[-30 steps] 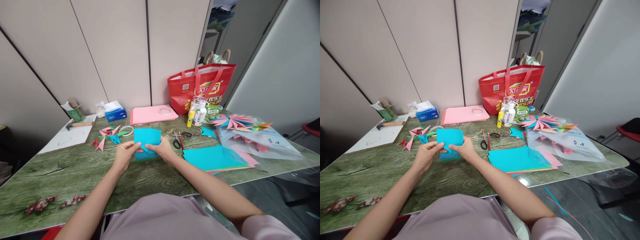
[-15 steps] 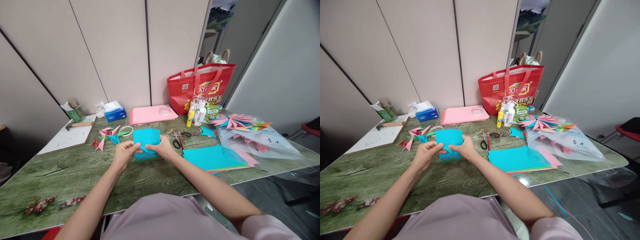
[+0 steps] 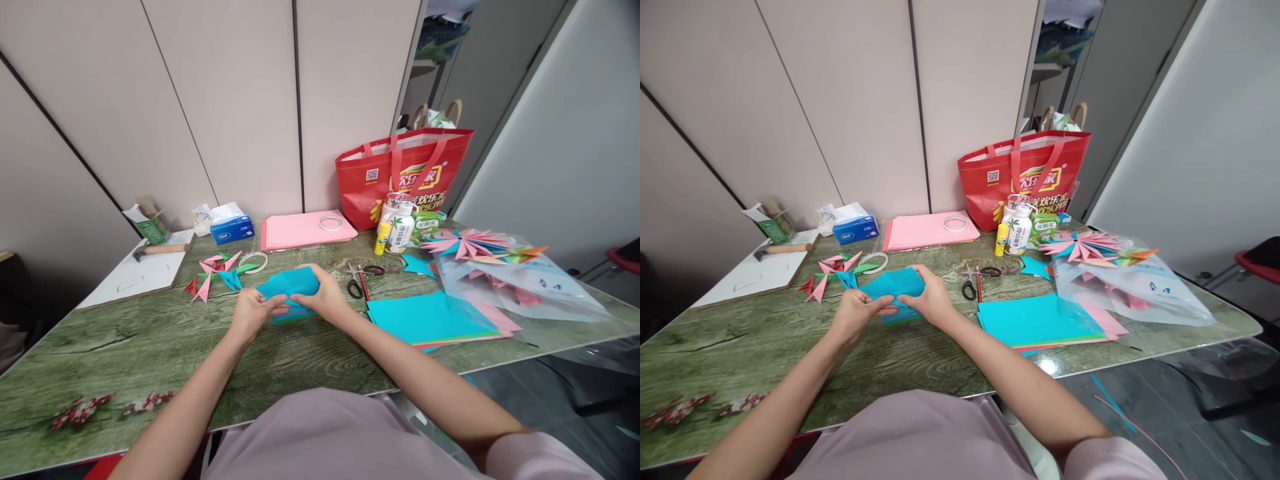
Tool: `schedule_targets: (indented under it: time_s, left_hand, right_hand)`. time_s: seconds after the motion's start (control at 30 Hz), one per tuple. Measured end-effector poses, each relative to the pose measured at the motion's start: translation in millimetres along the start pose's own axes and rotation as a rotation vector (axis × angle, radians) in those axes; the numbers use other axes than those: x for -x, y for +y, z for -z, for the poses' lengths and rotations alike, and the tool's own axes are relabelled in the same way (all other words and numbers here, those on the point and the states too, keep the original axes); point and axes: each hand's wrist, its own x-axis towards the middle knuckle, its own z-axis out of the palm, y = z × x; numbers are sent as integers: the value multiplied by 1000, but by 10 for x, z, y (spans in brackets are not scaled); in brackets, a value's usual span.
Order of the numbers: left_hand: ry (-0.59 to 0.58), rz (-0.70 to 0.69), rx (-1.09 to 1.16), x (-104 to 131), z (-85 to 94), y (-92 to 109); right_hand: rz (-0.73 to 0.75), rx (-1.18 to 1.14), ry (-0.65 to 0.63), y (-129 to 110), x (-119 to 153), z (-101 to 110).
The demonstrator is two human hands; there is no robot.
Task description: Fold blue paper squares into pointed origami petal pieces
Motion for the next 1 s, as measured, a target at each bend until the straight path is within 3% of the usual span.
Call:
schedule_targets:
  time_s: [0.1,0.33,0.77,1.0]
  left_hand:
    - [71,-14,5,-15,0,-28]
    - [124,-93,-20,-13,-9,-100]
    - [101,-47,138,17,-102,-168]
    - [63,-57,198,-9,-94,-192]
  right_hand:
    - [20,-6,64,-21,25,-10]
    - [-65,1,76,7,54,-91]
    - [-87,-25,139,47,55,-168]
    - [-102,-60,82,77,31,-159]
